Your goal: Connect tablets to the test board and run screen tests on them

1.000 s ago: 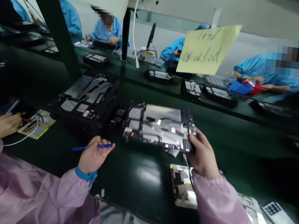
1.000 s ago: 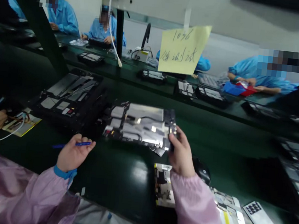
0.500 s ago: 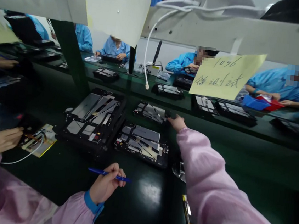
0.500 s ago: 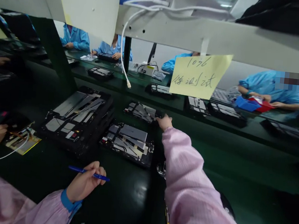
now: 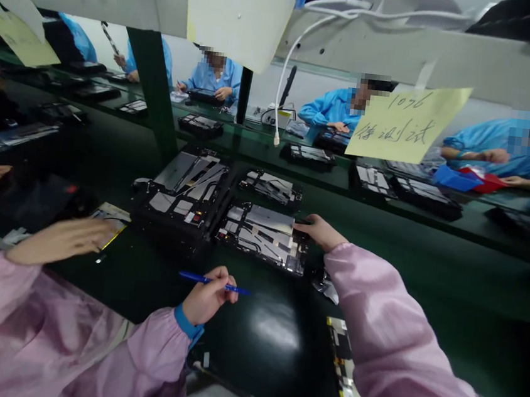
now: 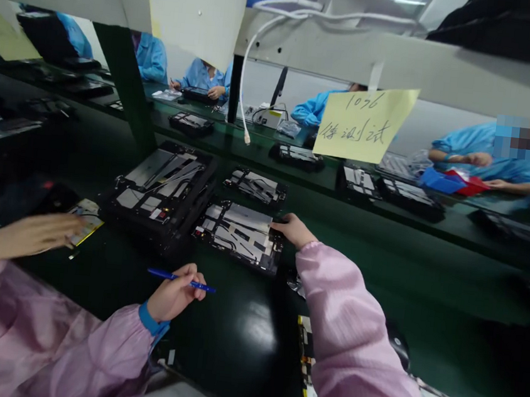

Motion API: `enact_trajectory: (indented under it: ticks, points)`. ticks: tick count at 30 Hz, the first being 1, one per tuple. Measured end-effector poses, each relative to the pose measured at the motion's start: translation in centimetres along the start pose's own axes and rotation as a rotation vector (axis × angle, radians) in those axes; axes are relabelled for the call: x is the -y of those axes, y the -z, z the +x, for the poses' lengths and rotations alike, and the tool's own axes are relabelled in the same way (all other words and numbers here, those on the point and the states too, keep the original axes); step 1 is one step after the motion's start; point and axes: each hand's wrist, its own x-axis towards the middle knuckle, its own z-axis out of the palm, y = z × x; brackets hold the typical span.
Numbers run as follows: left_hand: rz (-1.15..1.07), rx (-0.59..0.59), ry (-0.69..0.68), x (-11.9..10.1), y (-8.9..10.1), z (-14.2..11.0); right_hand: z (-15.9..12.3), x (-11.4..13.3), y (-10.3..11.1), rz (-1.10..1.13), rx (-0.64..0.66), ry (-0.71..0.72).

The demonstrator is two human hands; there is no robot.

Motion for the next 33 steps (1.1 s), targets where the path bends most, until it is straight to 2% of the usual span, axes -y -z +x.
enact_trajectory:
  ticks: [3,6,9,11,13,15,17,18,21,23,27,33]
  points:
    - [0.083,-0.034,-0.105,0.5,0.4,-0.1,-2.6,0.5,1.1,0.203,-0.015,0.074]
    - [0.272,-0.086,-0.317,1.0,1.4,-0.8,-6.4,0.3,2.6,0.368,-0.017,0.118]
    - [0.464,-0.168,-0.559,0.9,2.9,-2.5,-10.7,-1.2,3.9,0.495,-0.03,0.108]
    - [0.564,-0.27,-0.647,0.2,3.7,-3.8,-13.3,-2.8,4.1,0.562,-0.02,0.071]
    - [0.683,-0.364,-0.574,-0.7,4.0,-5.0,-15.5,-4.8,3.5,0.568,0.019,0.012]
    - [0.82,-0.394,-0.393,-1.4,3.9,-5.9,-17.2,-7.0,2.1,0.486,0.061,-0.029]
    - [0.943,-0.377,-0.249,-1.8,3.5,-6.4,-18.6,-9.0,0.3,0.339,0.023,-0.004]
    - [0.99,-0.372,-0.214,-1.8,3.2,-6.5,-19.3,-9.8,-0.7,0.247,-0.04,0.044]
    - [1.087,-0.391,-0.195,-1.7,2.5,-6.5,-21.4,-11.6,-3.3,-0.055,-0.239,0.289]
    - [1.131,-0.406,-0.185,-1.5,2.2,-6.2,-22.6,-12.1,-4.8,-0.219,-0.261,0.412]
    - [1.182,-0.404,-0.137,-1.3,2.2,-5.3,-23.6,-12.6,-6.5,-0.302,-0.233,0.41]
    - [1.146,-0.392,-0.098,-1.6,1.8,-4.7,-23.4,-12.8,-6.8,-0.232,-0.218,0.427]
